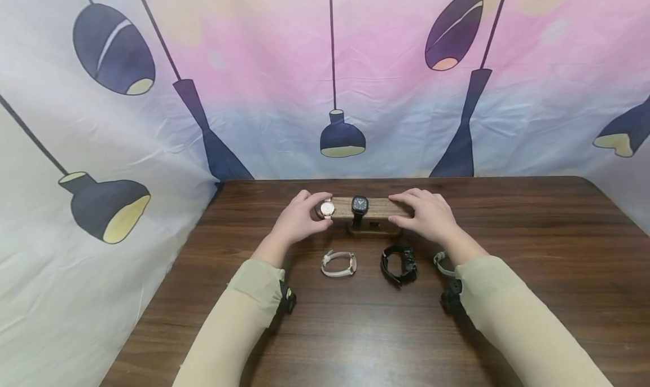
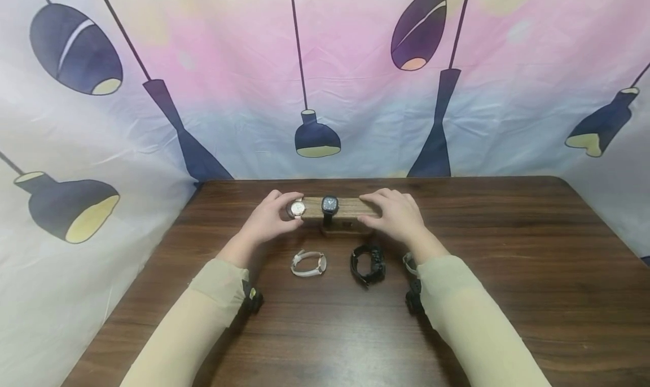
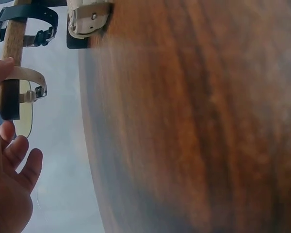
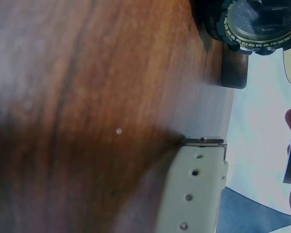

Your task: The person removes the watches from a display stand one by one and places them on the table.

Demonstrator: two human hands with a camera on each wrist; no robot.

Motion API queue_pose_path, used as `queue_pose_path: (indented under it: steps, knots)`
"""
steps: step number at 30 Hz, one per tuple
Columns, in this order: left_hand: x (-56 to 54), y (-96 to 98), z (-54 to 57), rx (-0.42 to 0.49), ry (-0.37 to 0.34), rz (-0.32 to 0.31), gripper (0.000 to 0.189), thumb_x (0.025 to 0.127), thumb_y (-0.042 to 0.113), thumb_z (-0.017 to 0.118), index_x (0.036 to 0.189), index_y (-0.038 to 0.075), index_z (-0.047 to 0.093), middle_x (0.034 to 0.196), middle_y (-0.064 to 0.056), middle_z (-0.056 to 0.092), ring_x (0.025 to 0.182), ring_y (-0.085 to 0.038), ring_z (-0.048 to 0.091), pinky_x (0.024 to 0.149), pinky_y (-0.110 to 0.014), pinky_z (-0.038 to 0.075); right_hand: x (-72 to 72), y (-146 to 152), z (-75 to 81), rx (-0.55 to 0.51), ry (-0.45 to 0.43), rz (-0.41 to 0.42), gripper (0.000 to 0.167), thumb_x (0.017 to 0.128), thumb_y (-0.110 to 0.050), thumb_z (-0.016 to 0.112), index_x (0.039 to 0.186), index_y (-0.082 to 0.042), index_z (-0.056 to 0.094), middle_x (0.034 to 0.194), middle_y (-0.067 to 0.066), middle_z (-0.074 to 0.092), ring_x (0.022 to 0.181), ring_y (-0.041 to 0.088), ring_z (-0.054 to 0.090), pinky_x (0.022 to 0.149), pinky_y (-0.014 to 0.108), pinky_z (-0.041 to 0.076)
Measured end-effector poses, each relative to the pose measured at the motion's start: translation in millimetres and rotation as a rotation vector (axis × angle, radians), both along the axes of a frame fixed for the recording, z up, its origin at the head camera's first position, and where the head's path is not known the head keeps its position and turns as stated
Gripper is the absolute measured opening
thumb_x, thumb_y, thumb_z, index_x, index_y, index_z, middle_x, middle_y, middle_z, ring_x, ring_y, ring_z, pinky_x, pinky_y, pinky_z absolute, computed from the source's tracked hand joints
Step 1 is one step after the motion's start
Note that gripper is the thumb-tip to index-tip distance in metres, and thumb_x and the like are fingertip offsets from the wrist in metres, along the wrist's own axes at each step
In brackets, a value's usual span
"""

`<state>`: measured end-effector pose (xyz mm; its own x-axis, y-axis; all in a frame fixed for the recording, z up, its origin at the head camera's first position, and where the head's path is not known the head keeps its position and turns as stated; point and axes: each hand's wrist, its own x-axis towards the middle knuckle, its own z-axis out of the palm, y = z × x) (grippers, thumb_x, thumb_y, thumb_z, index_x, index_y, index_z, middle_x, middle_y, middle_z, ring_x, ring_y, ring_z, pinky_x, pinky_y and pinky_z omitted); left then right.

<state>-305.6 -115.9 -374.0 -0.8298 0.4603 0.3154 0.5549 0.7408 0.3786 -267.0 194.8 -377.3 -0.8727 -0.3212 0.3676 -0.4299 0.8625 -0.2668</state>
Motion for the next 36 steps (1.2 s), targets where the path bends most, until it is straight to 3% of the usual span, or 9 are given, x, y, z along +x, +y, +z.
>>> queue_pose_path:
  steps: [6, 13, 20, 27, 36]
  knots:
    - [-5.3, -1.3, -2.8, 0.061, -0.082, -0.006, 0.063, 0.074, 0.033, 0.077, 0.132, 0.024, 0.054, 0.092, -0.005, 0.043, 0.080, -0.020, 0.044, 0.071, -0.035, 0.042, 0.0, -0.6, -0.8, -0.001, 0.006, 0.001, 0.054, 0.083, -0.050, 0.065, 0.129, -0.022, 0.058, 0.125, 0.006, 0.055, 0.112, 0.028, 0.050, 0.092, 0.050, 0.033]
    - [-12.0, -1.0, -4.2, 0.064, -0.193, -0.011, 0.072, 0.073, 0.036, 0.078, 0.137, 0.024, 0.048, 0.097, -0.006, 0.042, 0.083, -0.022, 0.045, 0.074, -0.038, 0.043, -0.2, -0.6, -0.2, 0.001, -0.001, 0.002, 0.054, 0.083, -0.050, 0.065, 0.129, -0.023, 0.058, 0.125, 0.005, 0.054, 0.113, 0.027, 0.050, 0.092, 0.048, 0.034]
    - [-17.0, 2.1, -9.9, 0.115, -0.254, -0.016, 0.074, 0.071, 0.033, 0.080, 0.137, 0.022, 0.047, 0.105, -0.008, 0.044, 0.090, -0.023, 0.049, 0.082, -0.041, 0.044, 0.7, -0.7, 1.0, -0.004, -0.001, -0.001, 0.053, 0.084, -0.049, 0.065, 0.129, -0.023, 0.058, 0.125, 0.005, 0.054, 0.113, 0.027, 0.050, 0.092, 0.047, 0.034]
    - [-19.2, 1.9, -14.2, 0.147, -0.237, -0.024, 0.071, 0.069, 0.033, 0.082, 0.132, 0.022, 0.051, 0.111, -0.007, 0.042, 0.102, -0.025, 0.043, 0.087, -0.043, 0.041, 1.0, 0.2, 0.5, 0.004, -0.009, -0.004, 0.053, 0.084, -0.049, 0.065, 0.129, -0.023, 0.058, 0.125, 0.005, 0.055, 0.113, 0.027, 0.050, 0.091, 0.048, 0.034]
    - [-18.3, -0.3, -9.2, 0.129, -0.225, -0.064, 0.072, 0.070, 0.032, 0.080, 0.133, 0.015, 0.050, 0.130, -0.006, 0.047, 0.119, -0.028, 0.041, 0.095, -0.047, 0.037, -0.1, 0.2, 1.0, 0.001, 0.008, 0.001, 0.052, 0.083, -0.049, 0.066, 0.128, -0.023, 0.059, 0.123, 0.004, 0.055, 0.111, 0.026, 0.050, 0.090, 0.046, 0.035]
